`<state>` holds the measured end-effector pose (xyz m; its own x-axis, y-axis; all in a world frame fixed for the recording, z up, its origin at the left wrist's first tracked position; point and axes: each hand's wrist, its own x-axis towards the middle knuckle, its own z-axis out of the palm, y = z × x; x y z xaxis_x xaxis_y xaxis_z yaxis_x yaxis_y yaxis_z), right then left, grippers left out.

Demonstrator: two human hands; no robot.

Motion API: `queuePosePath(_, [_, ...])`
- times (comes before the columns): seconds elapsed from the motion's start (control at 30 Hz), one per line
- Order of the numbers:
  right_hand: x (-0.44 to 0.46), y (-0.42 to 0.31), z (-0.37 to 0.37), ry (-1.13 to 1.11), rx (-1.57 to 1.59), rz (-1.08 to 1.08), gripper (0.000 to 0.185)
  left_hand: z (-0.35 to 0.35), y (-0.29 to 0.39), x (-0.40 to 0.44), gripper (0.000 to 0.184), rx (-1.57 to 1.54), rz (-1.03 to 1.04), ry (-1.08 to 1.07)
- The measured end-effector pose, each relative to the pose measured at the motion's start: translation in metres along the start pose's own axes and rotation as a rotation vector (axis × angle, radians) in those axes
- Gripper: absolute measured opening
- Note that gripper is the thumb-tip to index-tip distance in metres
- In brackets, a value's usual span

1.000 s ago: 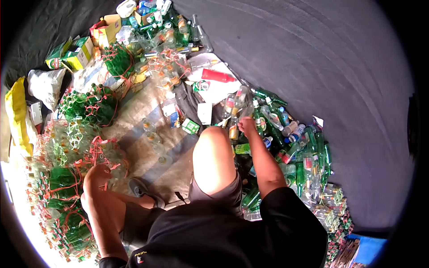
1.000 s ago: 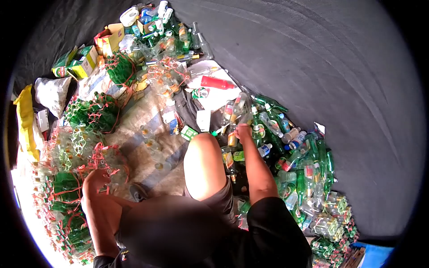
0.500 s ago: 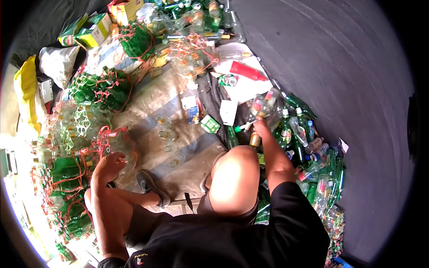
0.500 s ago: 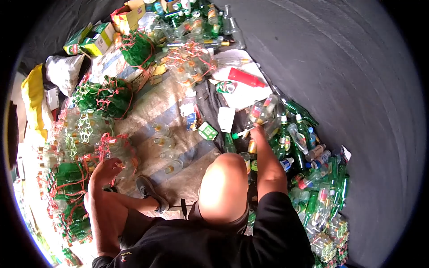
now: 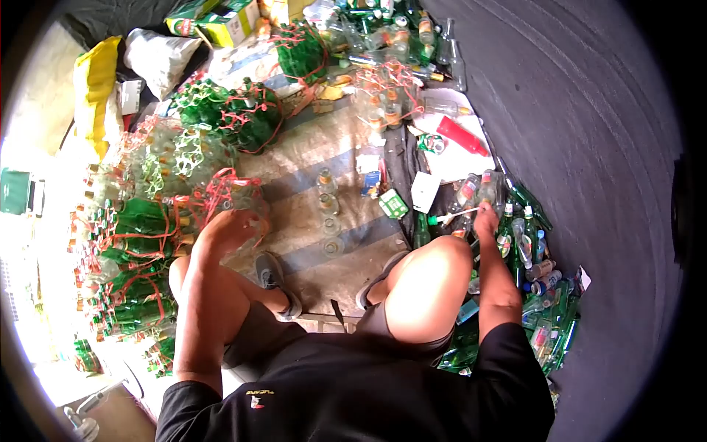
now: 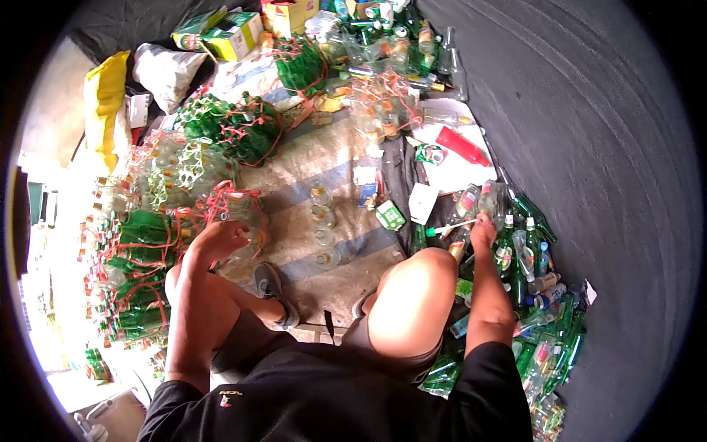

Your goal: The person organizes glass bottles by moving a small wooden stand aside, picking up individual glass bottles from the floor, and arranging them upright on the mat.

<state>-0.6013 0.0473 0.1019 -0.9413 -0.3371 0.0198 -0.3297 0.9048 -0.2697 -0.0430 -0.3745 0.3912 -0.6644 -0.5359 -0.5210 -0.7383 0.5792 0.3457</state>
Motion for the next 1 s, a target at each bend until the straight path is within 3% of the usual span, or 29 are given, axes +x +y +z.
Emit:
queuePosePath(0.13, [0.016,-0.016,-0.051,0.052,0.034,-0.007,0.02,0.0,-0.001,-0.01,0.042,-0.012,0.01,0.009])
queuePosePath(0.17, [0.025,-0.018,-0.062,0.012,-0.043,0.097,0.021,0.0,-0.002,-0.012,0.042,-0.021,0.012,0.022])
queuePosePath(0.47, [0.02,-0.045,-0.139,-0.077,-0.19,-0.013,0.028,-0.004,-0.015,-0.029,0.034,-0.054,0.11,0.063])
queuePosePath(0.63, [-0.011,-0.115,-0.181,-0.117,-0.259,-0.218,0.03,-0.002,-0.027,-0.025,0.034,-0.063,0.155,0.049])
queuePosePath(0.7, [-0.017,-0.153,-0.197,-0.377,-0.06,-0.035,0.026,0.003,-0.034,-0.021,0.034,-0.073,0.151,0.029])
queuePosePath(0.83, [-0.019,-0.216,-0.186,-0.369,0.033,-0.013,0.025,0.011,-0.046,-0.011,0.034,-0.006,0.245,0.125])
queuePosePath(0.9, [-0.027,-0.252,-0.175,-0.459,0.044,-0.212,0.022,0.011,-0.047,-0.011,0.035,0.009,0.244,0.123])
queuePosePath(1.0, [-0.033,-0.304,-0.15,-0.593,-0.013,-0.323,0.02,0.011,-0.048,-0.012,0.035,-0.018,0.224,0.119])
